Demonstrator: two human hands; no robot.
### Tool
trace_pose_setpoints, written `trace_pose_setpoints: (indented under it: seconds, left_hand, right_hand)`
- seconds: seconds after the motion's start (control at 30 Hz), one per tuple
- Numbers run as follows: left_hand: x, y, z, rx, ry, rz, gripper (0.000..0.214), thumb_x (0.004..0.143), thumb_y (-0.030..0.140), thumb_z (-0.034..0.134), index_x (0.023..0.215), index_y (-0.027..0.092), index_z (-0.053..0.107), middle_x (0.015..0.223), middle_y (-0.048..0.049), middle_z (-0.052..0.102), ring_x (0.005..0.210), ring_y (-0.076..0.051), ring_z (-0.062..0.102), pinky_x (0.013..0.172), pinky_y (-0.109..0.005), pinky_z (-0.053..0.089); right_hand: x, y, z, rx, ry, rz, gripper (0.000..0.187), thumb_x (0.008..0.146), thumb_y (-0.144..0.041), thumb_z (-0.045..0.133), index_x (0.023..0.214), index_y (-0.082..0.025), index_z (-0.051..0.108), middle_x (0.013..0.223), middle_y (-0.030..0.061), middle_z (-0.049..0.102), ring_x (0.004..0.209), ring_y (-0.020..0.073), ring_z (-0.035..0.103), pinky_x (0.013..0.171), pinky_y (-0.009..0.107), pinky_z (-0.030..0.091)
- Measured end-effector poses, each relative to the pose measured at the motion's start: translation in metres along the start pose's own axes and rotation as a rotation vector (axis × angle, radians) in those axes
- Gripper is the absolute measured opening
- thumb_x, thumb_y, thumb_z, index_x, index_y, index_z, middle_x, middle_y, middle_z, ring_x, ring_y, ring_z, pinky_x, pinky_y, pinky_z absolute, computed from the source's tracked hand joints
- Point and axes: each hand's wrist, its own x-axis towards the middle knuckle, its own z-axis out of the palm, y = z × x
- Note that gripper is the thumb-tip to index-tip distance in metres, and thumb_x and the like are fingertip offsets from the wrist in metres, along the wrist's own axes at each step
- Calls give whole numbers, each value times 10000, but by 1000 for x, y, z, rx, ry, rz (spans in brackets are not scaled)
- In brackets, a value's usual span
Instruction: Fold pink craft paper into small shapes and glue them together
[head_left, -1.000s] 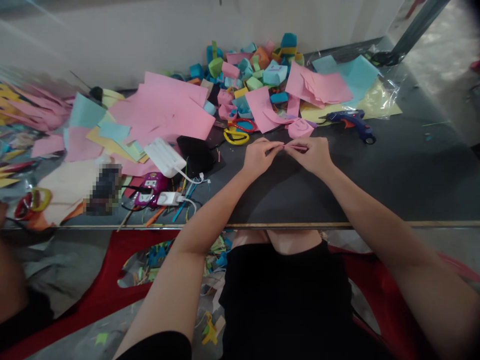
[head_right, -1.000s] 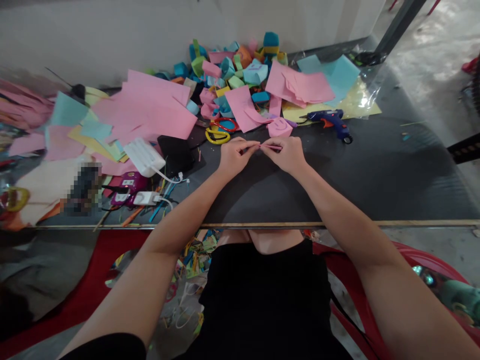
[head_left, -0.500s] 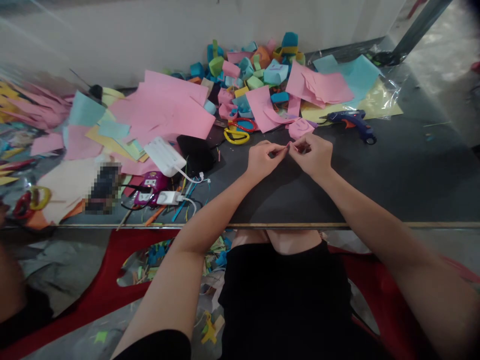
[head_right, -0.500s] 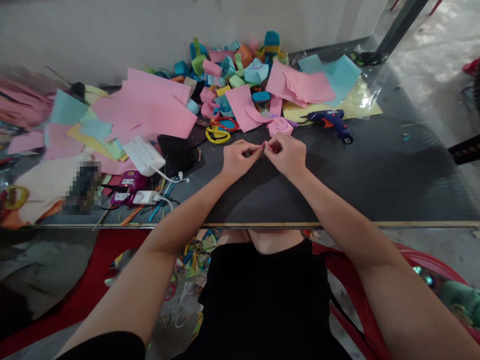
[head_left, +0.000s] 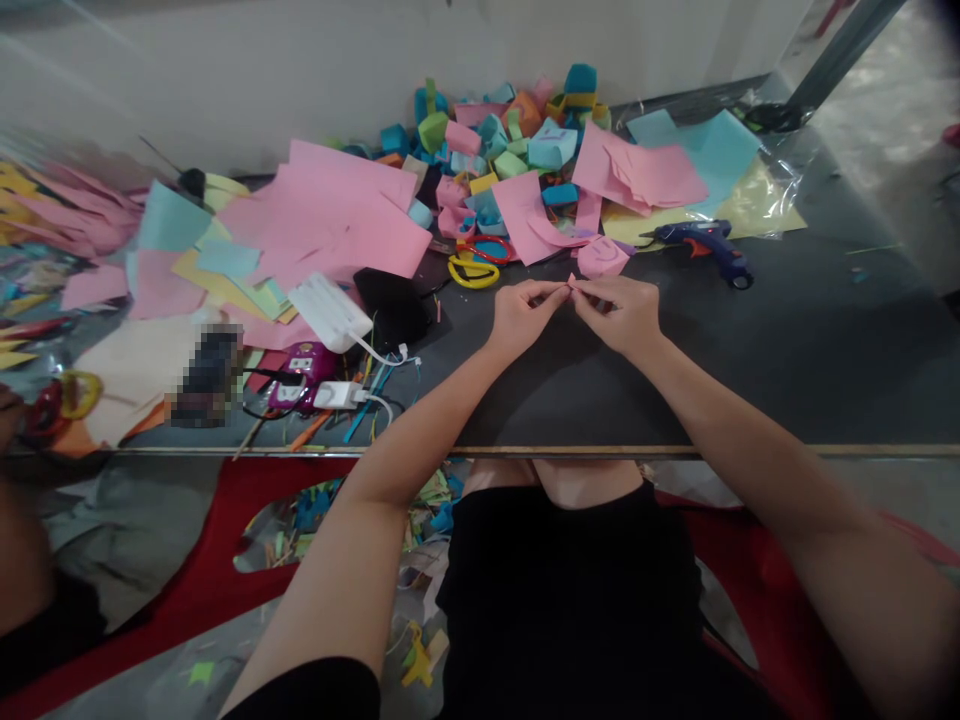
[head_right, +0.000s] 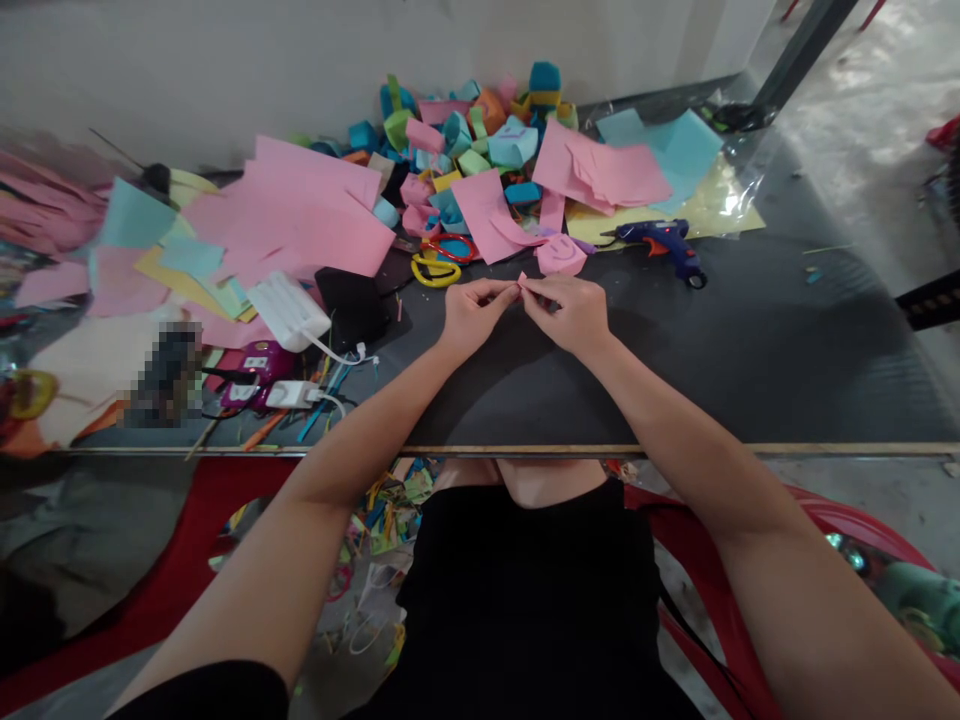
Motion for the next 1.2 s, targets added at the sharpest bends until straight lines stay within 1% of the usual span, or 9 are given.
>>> trace_pose_setpoints:
  seconds: [0.2, 0.4, 0.5, 0.6, 0.73, 0.83, 1.0, 1.07, 1.2]
  left_hand:
    - [3, -7, 5, -138, 1, -18, 417, 902, 603, 752, 1056, 230, 858, 937, -63, 842, 725, -145, 714, 698, -279, 589]
    - [3, -4, 3, -160, -51, -44, 369, 902, 558, 774, 1098, 254, 850, 903, -49, 838, 701, -125, 692, 691, -260, 587]
    - [3, -3, 2, -173, -66, -54, 377, 919, 564, 753, 1130, 265, 844, 891, -42, 833, 680, -116, 672, 647, -241, 565]
    - [4, -3, 2, -204, -122, -43, 406, 948, 584, 708, 1192, 281, 824, 849, -14, 816, 607, -90, 611, 563, -214, 509]
    - [4, -3, 3, -226, -172, -23, 405, 961, 569, 698, 1252, 304, 795, 903, -1, 822, 566, -71, 556, 535, -209, 484]
    - [3, 0, 2, -212, -164, -7, 394, 960, 549, 706, 1259, 307, 794, 961, -5, 834, 596, -85, 597, 562, -221, 517]
    - [0, 10, -2, -142, -127, 31, 328, 983, 470, 697, 1253, 312, 799, 1029, -12, 838, 762, -148, 718, 669, -271, 593]
    - [-2, 13, -2, -97, -91, 39, 313, 998, 437, 681, 1259, 307, 796, 1011, -16, 837, 775, -157, 728, 677, -280, 596]
    - [-5, 15, -1, 24, -19, 77, 299, 1012, 410, 661, 1243, 285, 803, 933, -21, 826, 741, -137, 713, 668, -254, 562]
  right_hand:
    - [1, -4, -1, -69, 3, 65, 244, 949, -371, 626, 933, -286, 854, 763, 35, 793, 680, 195, 717, 717, 334, 595]
    - [-1, -6, -2, -66, 7, 54, 226, 903, -365, 640, 939, -284, 848, 786, 31, 806, 663, 197, 715, 703, 343, 621]
    - [-1, -6, -2, -60, 5, 48, 210, 893, -381, 665, 940, -286, 847, 784, 33, 808, 655, 200, 713, 707, 356, 632]
    - [-1, -4, -3, -43, 57, 59, 208, 907, -405, 675, 947, -293, 845, 845, 50, 825, 720, 220, 747, 760, 387, 641]
    - [-2, -2, -4, -44, 105, 81, 209, 905, -424, 687, 964, -295, 841, 882, 63, 829, 774, 237, 763, 796, 411, 644]
    - [-2, -5, -7, -83, 101, 81, 197, 895, -408, 686, 955, -298, 838, 824, 44, 814, 719, 221, 741, 774, 398, 642]
    - [-1, -10, -8, -61, 88, 91, 224, 880, -397, 685, 1016, -293, 830, 795, 37, 792, 663, 202, 705, 738, 374, 630]
    - [-1, -10, -7, -52, 96, 100, 243, 877, -400, 691, 1045, -286, 824, 789, 35, 783, 652, 199, 696, 737, 372, 625]
    - [-1, -11, -6, -86, 106, 114, 278, 889, -409, 675, 1095, -283, 812, 828, 39, 798, 684, 210, 709, 728, 367, 625]
